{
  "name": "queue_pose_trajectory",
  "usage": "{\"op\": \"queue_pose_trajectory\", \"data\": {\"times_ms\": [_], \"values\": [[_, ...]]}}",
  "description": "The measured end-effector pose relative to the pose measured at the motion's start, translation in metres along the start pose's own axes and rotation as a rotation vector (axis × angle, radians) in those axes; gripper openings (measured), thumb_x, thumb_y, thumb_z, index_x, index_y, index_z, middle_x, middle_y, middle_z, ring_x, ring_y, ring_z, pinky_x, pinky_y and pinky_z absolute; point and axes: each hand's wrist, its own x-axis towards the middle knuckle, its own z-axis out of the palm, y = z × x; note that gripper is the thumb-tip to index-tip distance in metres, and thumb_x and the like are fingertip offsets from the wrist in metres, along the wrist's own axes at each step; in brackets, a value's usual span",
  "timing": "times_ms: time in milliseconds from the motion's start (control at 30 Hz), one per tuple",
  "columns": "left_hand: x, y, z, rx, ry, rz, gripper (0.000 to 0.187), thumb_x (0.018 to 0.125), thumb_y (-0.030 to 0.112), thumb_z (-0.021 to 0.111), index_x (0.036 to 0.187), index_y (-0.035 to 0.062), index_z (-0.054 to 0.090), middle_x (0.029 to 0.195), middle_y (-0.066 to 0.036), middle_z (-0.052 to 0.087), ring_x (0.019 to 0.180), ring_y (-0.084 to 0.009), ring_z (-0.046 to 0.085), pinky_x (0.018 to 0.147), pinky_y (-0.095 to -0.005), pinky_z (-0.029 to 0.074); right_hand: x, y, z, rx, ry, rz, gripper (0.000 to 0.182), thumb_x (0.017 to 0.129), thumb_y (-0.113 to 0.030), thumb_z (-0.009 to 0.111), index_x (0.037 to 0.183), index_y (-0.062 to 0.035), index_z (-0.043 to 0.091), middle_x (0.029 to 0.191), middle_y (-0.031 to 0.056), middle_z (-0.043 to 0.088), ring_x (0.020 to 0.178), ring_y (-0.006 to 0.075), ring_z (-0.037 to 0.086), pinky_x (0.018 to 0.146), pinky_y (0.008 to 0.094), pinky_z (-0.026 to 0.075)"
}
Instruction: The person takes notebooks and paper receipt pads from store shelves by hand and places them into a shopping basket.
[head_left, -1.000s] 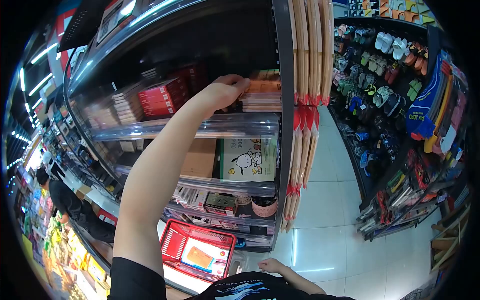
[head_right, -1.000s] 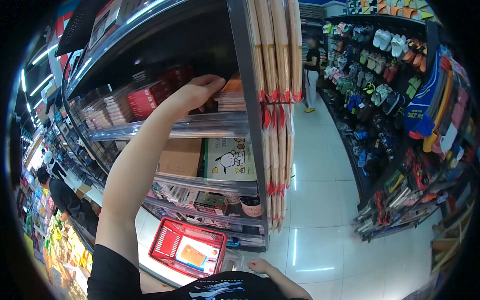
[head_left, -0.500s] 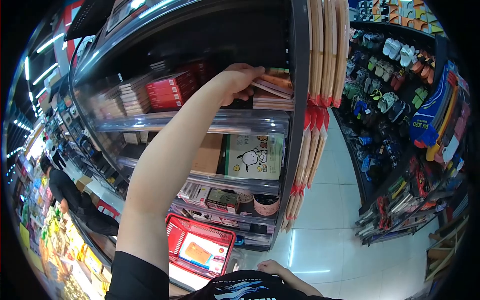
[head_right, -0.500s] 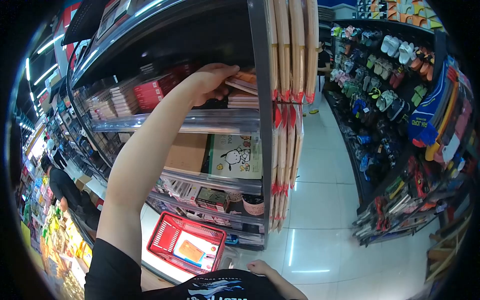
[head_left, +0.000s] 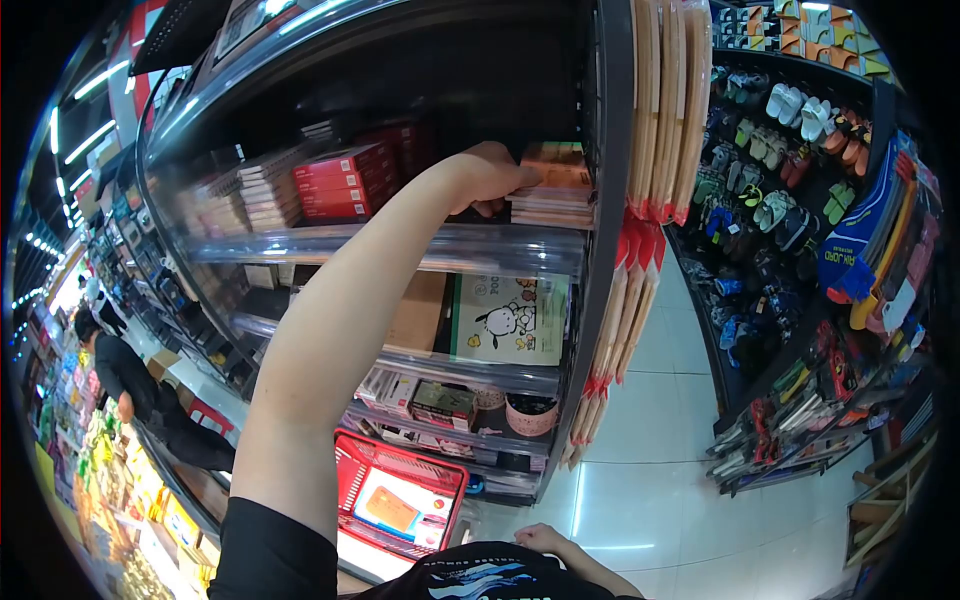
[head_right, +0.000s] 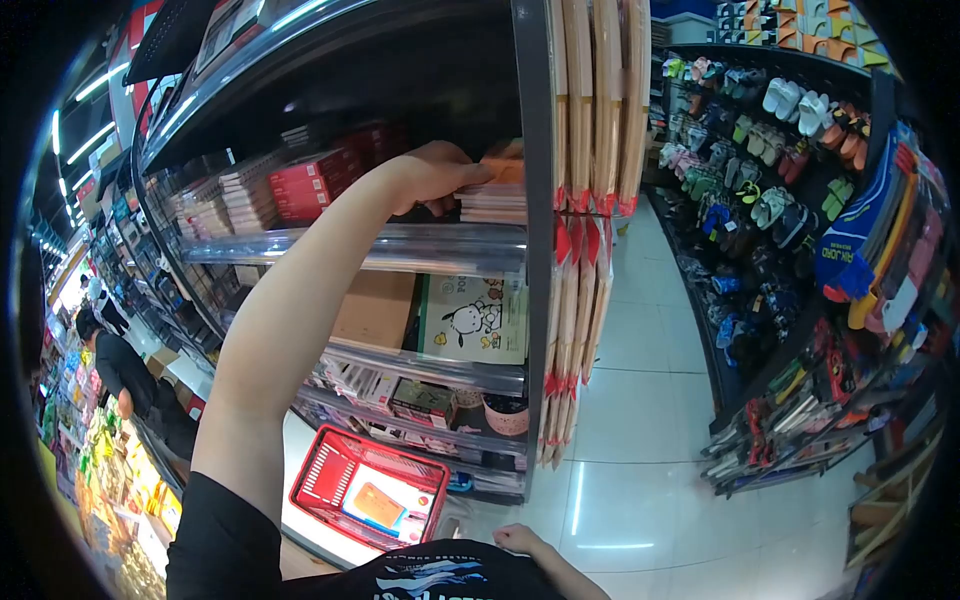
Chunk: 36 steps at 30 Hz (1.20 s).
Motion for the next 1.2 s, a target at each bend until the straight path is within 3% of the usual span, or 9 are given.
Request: {"op": "queue_pose_trajectory", "data": {"times_ms": [67,133,333,467,533,733,867,1067,1200], "values": [[-0.001,0.001,0.0,0.034,-0.016,-0.005,0.049,0.084,0.046,0.059,0.1,-0.0007,0.064,0.08,-0.007,0.058,0.067,-0.0165,0.055,0.059,-0.0279,0.048,-0.002,-0.005,-0.003,-0.076,-0.001,-0.031,0.031,0.087,-0.03,0.057,0.108,-0.0089,0.067,0.09,0.0049,0.07,0.081,0.014,0.065,0.077,0.0268,0.051],[-0.003,0.002,0.0,0.04,0.02,0.033,0.057,0.081,0.049,0.062,0.108,-0.0014,0.062,0.091,-0.012,0.06,0.076,-0.0203,0.058,0.066,-0.0294,0.049,-0.008,-0.01,-0.002,0.201,0.108,-0.005,0.019,0.082,-0.025,0.056,0.08,-0.0062,0.06,0.072,0.0063,0.064,0.07,0.0154,0.063,0.067,0.03,0.048],[-0.016,-0.004,-0.007,0.049,-0.046,0.191,0.088,0.071,0.054,0.071,0.133,-0.0023,0.044,0.119,-0.021,0.056,0.104,-0.0272,0.057,0.079,-0.0315,0.05,-0.002,-0.001,-0.007,0.046,0.057,-0.062,0.021,0.083,-0.025,0.054,0.087,-0.0072,0.065,0.079,0.0074,0.067,0.074,0.0162,0.065,0.071,0.0294,0.05],[-0.013,-0.01,-0.011,0.024,-0.012,0.214,0.09,0.071,0.055,0.072,0.137,0.0019,0.04,0.124,-0.021,0.054,0.108,-0.0286,0.056,0.082,-0.0321,0.049,-0.002,0.005,-0.008,0.101,0.053,-0.001,0.023,0.082,-0.025,0.055,0.093,-0.0087,0.067,0.082,0.0068,0.068,0.076,0.0166,0.065,0.073,0.0283,0.05],[-0.012,-0.01,-0.012,0.115,-0.025,0.265,0.081,0.076,0.052,0.07,0.138,0.008,0.043,0.121,-0.019,0.057,0.106,-0.0281,0.057,0.085,-0.0325,0.048,0.0,0.01,-0.008,0.06,0.031,-0.009,0.03,0.087,-0.029,0.058,0.107,-0.0081,0.068,0.09,0.0057,0.07,0.075,0.0132,0.065,0.073,0.0262,0.051],[0.005,-0.028,-0.01,0.348,0.126,0.536,0.046,0.091,0.039,0.058,0.122,0.0068,0.059,0.107,-0.015,0.066,0.098,-0.0273,0.063,0.087,-0.0332,0.047,-0.001,0.008,-0.009,0.069,0.058,0.006,0.027,0.083,-0.027,0.058,0.099,-0.0076,0.068,0.085,0.0093,0.069,0.078,0.0174,0.066,0.075,0.0289,0.051],[0.004,-0.033,-0.011,0.349,0.149,0.551,0.041,0.092,0.037,0.055,0.116,0.0051,0.063,0.108,-0.015,0.066,0.097,-0.0279,0.063,0.088,-0.034,0.047,-0.002,0.012,-0.006,0.117,0.07,0.03,0.03,0.086,-0.03,0.056,0.102,-0.0068,0.068,0.088,0.009,0.07,0.079,0.0174,0.066,0.075,0.0288,0.051],[-0.013,-0.038,-0.019,0.109,0.091,0.397,0.04,0.092,0.035,0.056,0.114,0.0037,0.064,0.1,-0.012,0.067,0.086,-0.0183,0.064,0.074,-0.0269,0.052,-0.005,0.019,-0.004,0.123,0.061,0.03,0.034,0.087,-0.033,0.056,0.104,-0.0063,0.068,0.089,0.0092,0.07,0.078,0.0163,0.067,0.073,0.0286,0.052],[-0.011,-0.044,-0.02,-0.384,0.121,0.16,0.035,0.091,0.03,0.06,0.113,0.0022,0.06,0.095,-0.009,0.062,0.076,-0.0136,0.061,0.067,-0.0244,0.053,-0.004,0.032,0.004,0.128,0.072,0.003,0.033,0.087,-0.034,0.055,0.102,-0.0074,0.068,0.085,0.0084,0.07,0.074,0.0159,0.066,0.07,0.0289,0.052]]}}
